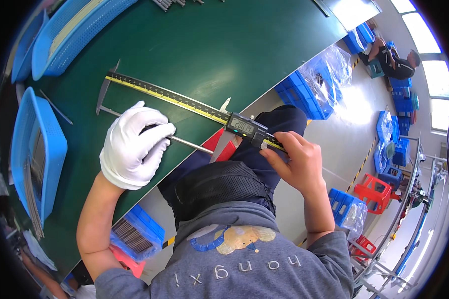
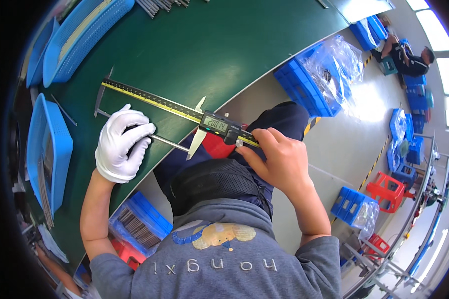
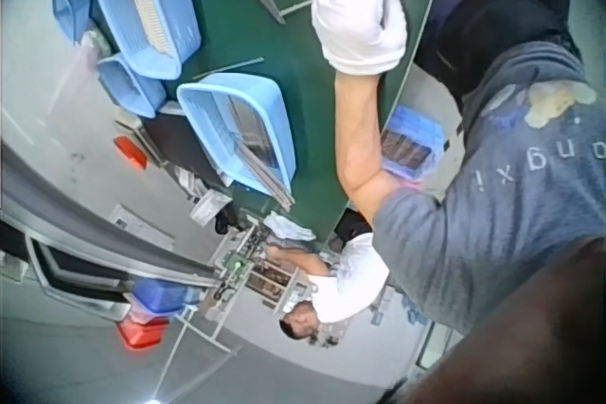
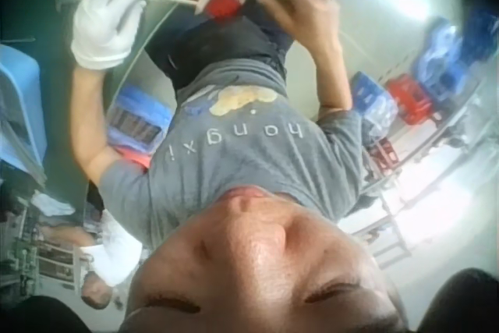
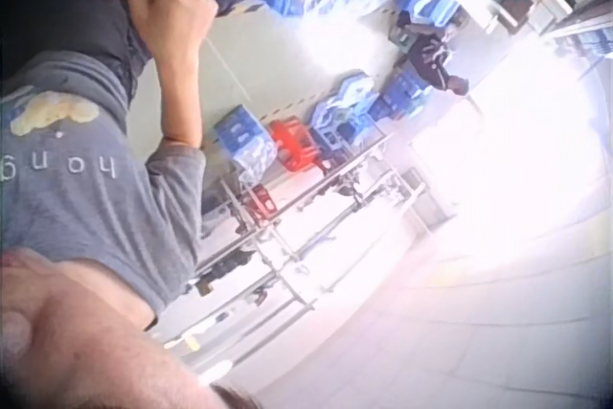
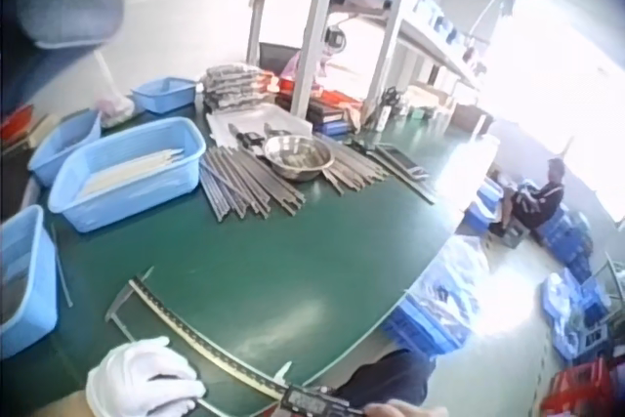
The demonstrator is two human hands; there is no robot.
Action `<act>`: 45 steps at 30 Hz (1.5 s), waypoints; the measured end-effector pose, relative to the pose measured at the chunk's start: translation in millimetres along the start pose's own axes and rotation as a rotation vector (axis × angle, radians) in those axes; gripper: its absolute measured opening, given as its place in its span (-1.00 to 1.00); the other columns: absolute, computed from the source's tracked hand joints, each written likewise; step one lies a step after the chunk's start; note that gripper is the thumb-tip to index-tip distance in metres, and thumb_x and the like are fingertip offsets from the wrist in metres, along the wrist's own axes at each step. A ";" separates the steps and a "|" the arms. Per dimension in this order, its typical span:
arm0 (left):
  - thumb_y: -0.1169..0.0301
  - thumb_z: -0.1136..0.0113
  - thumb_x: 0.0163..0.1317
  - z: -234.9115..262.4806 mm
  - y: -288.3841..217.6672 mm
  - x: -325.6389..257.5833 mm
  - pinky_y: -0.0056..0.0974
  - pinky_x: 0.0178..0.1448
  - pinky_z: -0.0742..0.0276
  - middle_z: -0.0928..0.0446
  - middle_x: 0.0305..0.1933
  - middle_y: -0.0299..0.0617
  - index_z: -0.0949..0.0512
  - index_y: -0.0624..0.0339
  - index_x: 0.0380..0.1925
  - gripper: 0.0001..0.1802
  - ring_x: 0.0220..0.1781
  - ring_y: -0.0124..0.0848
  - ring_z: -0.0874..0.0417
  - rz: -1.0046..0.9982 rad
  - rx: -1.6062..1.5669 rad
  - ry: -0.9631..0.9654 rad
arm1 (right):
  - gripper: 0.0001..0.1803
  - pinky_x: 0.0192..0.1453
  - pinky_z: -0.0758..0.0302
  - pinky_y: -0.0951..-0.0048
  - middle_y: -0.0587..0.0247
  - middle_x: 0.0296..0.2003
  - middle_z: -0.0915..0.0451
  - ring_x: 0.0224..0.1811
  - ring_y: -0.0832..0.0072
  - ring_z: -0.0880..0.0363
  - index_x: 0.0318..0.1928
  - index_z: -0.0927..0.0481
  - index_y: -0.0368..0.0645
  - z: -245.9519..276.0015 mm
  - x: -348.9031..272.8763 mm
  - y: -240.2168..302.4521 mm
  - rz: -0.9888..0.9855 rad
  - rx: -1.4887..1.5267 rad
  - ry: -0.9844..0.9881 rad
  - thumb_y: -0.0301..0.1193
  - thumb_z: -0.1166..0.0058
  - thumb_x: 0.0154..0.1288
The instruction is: Using a digital caliper to measure the length of several thin metal rods at a factory workbench.
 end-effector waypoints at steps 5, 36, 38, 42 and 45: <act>0.62 -0.27 -0.22 -0.1 -1.0 -0.6 0.07 0.08 -0.47 -0.53 -0.27 -0.16 -0.61 0.15 -0.35 -0.69 -0.24 -0.14 -0.59 0.011 0.037 -0.002 | -0.62 -0.52 -0.43 0.45 0.29 -0.52 -0.52 -0.59 0.40 -0.55 -0.21 -0.57 -0.15 4.0 -0.2 4.6 0.013 -0.003 0.013 -0.24 -0.35 -0.01; 0.54 -0.18 -0.15 2.7 -41.8 179.9 -0.21 -0.46 -0.47 -0.52 -0.47 -0.15 -0.58 0.32 -0.20 -0.61 -0.51 -0.23 -0.55 -0.658 0.343 0.112 | -0.21 -0.47 -0.50 0.22 0.18 -0.52 -0.57 -0.53 0.21 -0.60 0.23 -0.38 -0.15 -11.6 80.1 -32.3 0.085 0.013 0.101 0.00 -0.18 0.01; 0.52 -0.15 -0.14 -19.0 -18.0 230.5 -0.20 -0.45 -0.43 -0.44 -0.51 -0.17 -0.54 0.29 -0.15 -0.58 -0.50 -0.20 -0.52 -0.797 0.400 0.108 | -0.21 -0.48 -0.49 0.22 0.17 -0.53 -0.57 -0.54 0.21 -0.60 0.23 -0.38 -0.16 -13.4 81.2 -32.0 0.083 0.020 0.097 0.01 -0.18 0.02; 0.48 -0.09 -0.02 -67.4 27.6 318.5 -0.21 -0.36 -0.47 -0.44 -0.50 -0.24 -0.51 0.07 -0.37 -0.84 -0.41 -0.24 -0.55 -0.806 0.494 0.016 | -0.22 -0.53 -0.48 0.23 0.18 -0.54 -0.58 -0.56 0.21 -0.59 0.23 -0.37 -0.17 -17.4 81.7 -30.6 0.059 0.034 0.128 -0.01 -0.17 0.04; 0.53 -0.06 0.02 -86.6 70.5 355.2 -0.17 -0.25 -0.53 -0.54 -0.38 -0.17 -0.57 0.03 -0.30 -0.78 -0.31 -0.17 -0.60 -0.633 0.564 0.029 | -0.22 -0.54 -0.48 0.24 0.19 -0.55 -0.57 -0.59 0.24 -0.59 0.23 -0.37 -0.17 -23.7 82.2 -26.2 0.094 0.058 0.094 -0.02 -0.17 0.03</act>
Point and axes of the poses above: each hand's wrist, its own x-axis towards the middle knuckle, its own z-axis out of the back of the hand, y = z × x, the point moved 4 cm from there along x, towards the middle knuckle
